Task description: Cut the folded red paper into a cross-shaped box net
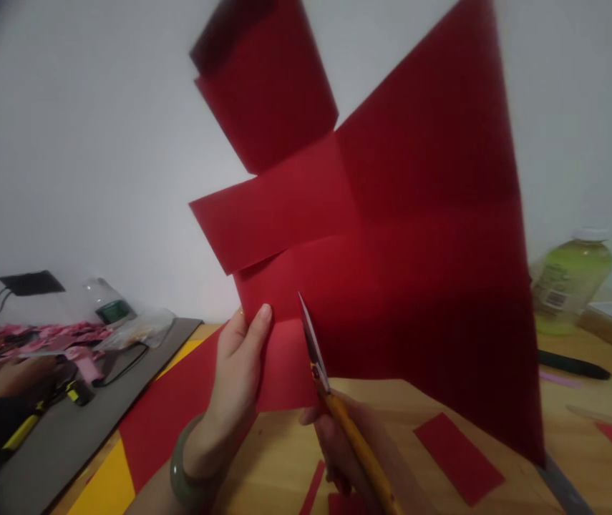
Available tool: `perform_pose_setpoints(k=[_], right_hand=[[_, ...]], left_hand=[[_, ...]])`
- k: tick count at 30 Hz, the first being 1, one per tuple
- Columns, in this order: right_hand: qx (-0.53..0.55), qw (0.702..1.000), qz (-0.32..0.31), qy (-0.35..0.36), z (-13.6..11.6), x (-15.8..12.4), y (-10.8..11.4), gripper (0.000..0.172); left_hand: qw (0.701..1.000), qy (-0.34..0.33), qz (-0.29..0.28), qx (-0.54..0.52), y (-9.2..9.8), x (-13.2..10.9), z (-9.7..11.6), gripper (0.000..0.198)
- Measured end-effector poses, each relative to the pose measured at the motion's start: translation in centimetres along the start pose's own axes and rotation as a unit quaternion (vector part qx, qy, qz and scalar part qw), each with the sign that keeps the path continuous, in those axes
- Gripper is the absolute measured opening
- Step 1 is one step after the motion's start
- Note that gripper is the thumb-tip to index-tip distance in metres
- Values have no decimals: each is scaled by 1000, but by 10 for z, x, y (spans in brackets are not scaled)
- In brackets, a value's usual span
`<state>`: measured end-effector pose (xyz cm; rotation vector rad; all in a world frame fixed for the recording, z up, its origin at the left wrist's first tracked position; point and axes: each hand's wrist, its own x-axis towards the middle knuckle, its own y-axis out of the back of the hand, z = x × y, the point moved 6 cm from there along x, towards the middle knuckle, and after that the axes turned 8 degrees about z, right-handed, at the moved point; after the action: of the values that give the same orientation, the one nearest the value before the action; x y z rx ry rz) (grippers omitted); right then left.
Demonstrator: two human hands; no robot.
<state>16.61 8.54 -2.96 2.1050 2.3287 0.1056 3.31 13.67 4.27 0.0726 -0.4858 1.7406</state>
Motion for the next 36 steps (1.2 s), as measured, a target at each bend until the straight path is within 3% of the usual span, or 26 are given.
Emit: perform_pose_setpoints(k=[9, 15, 26, 36], right_hand=[[-11, 1000, -9, -3, 1, 4, -2, 49], [-23, 1000, 0, -12, 1, 7, -2, 39], [-42, 999, 10, 8, 2, 12, 0, 34], [-38, 999, 6, 30, 1, 9, 2, 36]], left_hand=[[1000, 6, -4, -10, -2, 0, -1, 30], [1000, 0, -17, -12, -2, 0, 3, 20], [999, -6, -37, -35, -5, -1, 6, 14], [1000, 7, -7, -27, -1, 0, -1, 27]])
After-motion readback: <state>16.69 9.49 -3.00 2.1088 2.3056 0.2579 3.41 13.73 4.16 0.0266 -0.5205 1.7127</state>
